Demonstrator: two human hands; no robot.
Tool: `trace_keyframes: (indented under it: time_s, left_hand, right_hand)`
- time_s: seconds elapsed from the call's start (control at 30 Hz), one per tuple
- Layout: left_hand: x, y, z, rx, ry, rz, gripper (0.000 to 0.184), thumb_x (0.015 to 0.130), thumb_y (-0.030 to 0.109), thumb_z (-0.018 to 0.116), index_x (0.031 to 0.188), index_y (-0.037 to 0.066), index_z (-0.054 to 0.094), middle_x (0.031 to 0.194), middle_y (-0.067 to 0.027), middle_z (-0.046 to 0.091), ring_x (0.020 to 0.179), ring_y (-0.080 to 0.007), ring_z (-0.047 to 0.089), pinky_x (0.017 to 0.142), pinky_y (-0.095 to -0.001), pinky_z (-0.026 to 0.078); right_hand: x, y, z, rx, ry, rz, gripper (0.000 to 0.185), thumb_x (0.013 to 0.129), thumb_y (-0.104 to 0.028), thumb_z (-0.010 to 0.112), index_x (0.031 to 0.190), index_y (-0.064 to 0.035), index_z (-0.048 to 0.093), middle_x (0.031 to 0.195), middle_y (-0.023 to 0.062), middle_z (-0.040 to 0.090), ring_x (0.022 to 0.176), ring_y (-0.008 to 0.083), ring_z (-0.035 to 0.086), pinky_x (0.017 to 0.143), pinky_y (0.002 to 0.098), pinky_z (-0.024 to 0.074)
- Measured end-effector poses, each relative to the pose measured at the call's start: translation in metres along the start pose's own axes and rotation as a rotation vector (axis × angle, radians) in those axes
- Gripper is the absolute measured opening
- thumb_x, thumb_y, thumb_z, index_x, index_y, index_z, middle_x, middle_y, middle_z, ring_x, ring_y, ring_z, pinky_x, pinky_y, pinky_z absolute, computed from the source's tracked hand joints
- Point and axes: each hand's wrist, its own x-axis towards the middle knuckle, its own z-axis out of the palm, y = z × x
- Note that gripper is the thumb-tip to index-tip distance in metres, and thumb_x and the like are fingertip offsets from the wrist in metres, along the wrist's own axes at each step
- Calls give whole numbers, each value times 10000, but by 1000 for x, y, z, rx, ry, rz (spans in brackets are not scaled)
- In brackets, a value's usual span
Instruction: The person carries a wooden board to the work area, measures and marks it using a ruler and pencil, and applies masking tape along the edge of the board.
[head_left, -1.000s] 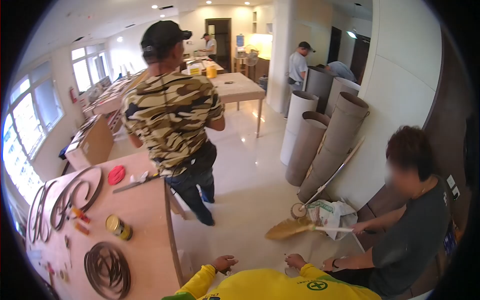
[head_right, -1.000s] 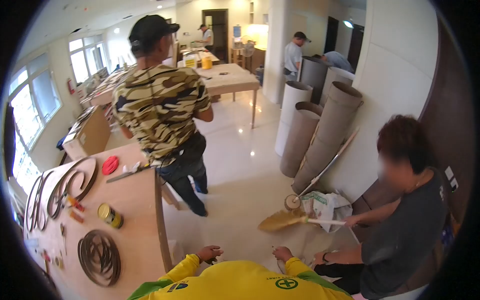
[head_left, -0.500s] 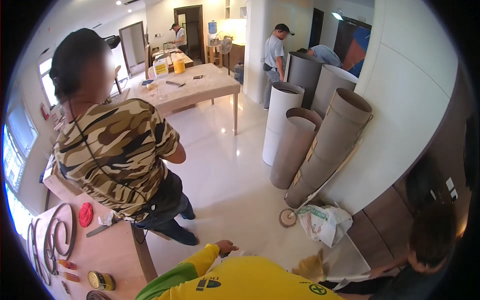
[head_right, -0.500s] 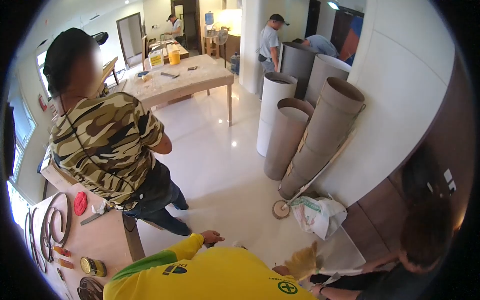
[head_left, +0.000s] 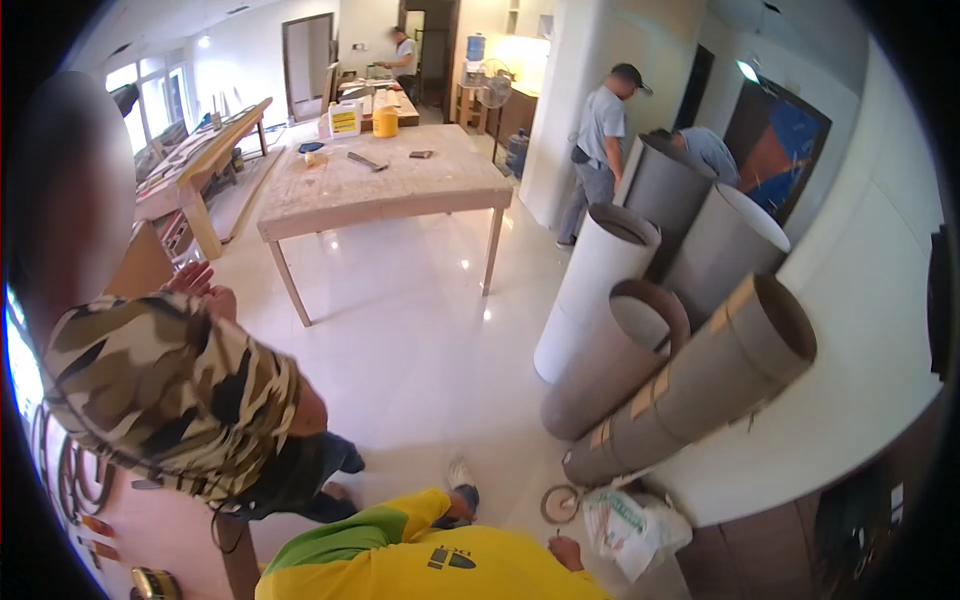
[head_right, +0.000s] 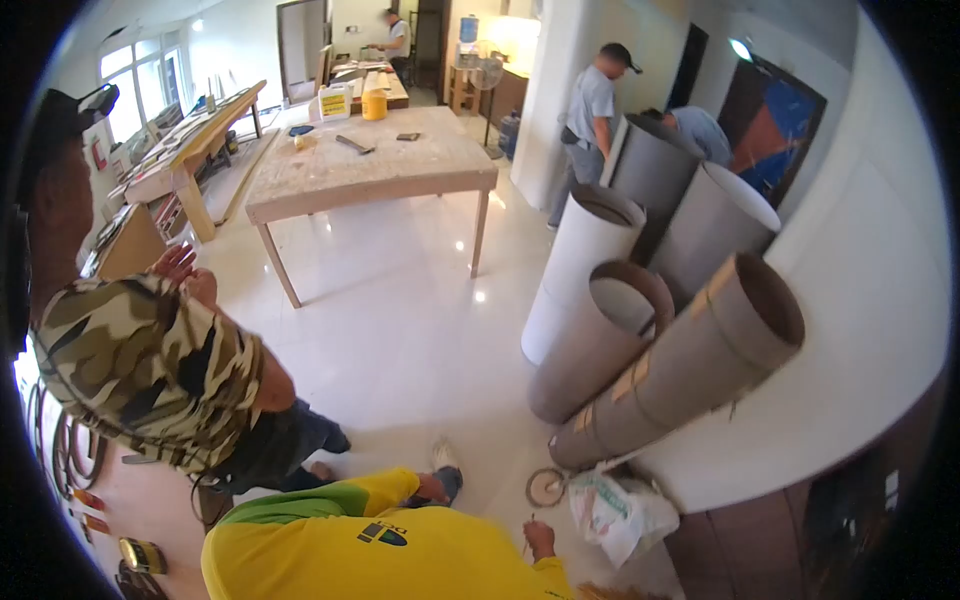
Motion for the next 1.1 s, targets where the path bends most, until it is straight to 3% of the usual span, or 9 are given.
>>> trace_keyframes:
  time_s: [0.03,0.1,0.2,0.37,0.47,0.57,0.73,1.0,1.1]
  left_hand:
    - [-41,25,-39,-50,71,-26,785,818,677,593,1216,3,646,1285,-219,600,1219,-357,544,1022,-453,402]
    - [-27,13,-84,-233,117,-148,770,802,663,621,1185,-4,659,1233,-210,632,1164,-350,584,987,-456,430]
    - [18,-32,-153,-335,127,-237,679,862,643,556,1154,45,688,1224,-197,636,1175,-357,567,989,-458,426]
    - [16,-83,-295,-211,186,-287,683,871,642,545,1081,8,691,1128,-197,670,1110,-371,586,961,-484,437]
    - [6,-109,-346,-356,411,-303,654,882,613,557,1110,10,667,999,-183,683,964,-342,635,845,-472,491]
    - [-32,-118,-397,-736,325,-293,618,892,580,568,1141,19,640,885,-151,659,807,-291,652,706,-440,513]
    - [-77,-164,-409,-871,404,-424,583,869,567,604,1099,35,658,849,-125,648,748,-260,653,646,-411,514]
    - [-83,-300,-313,-1288,369,-910,684,766,612,677,1095,13,705,1096,-191,692,1067,-351,630,941,-442,469]
    - [-132,-292,-324,-1362,639,-1077,676,785,604,662,1112,14,701,1153,-190,676,1122,-342,612,983,-420,453]
  right_hand:
    - [34,21,9,-519,43,-371,176,875,-217,595,909,-62,671,815,132,682,698,274,661,595,421,517]
    - [71,39,18,-478,-4,-438,162,878,-220,582,908,-78,653,899,155,689,780,316,663,636,468,522]
    - [131,-19,-29,-179,-201,-28,159,879,-217,581,910,-77,650,891,153,688,770,311,663,626,466,522]
    - [255,-121,-111,176,-180,220,155,881,-211,580,915,-74,644,877,150,686,752,305,664,609,462,521]
    - [324,-180,-141,356,-160,274,153,882,-208,579,917,-73,641,869,148,685,741,301,664,599,459,520]
    - [396,-237,-151,346,-212,225,150,883,-204,578,920,-71,637,861,146,684,730,297,664,589,457,519]
    - [522,-309,-132,82,-414,47,146,884,-198,577,924,-69,632,847,143,683,713,290,665,572,452,518]
    - [737,-419,-124,-604,-651,-511,140,887,-189,575,932,-65,623,826,139,680,684,279,666,545,446,517]
    - [845,-468,-119,-849,-687,-750,138,888,-186,574,934,-64,620,818,137,679,673,275,667,534,443,516]
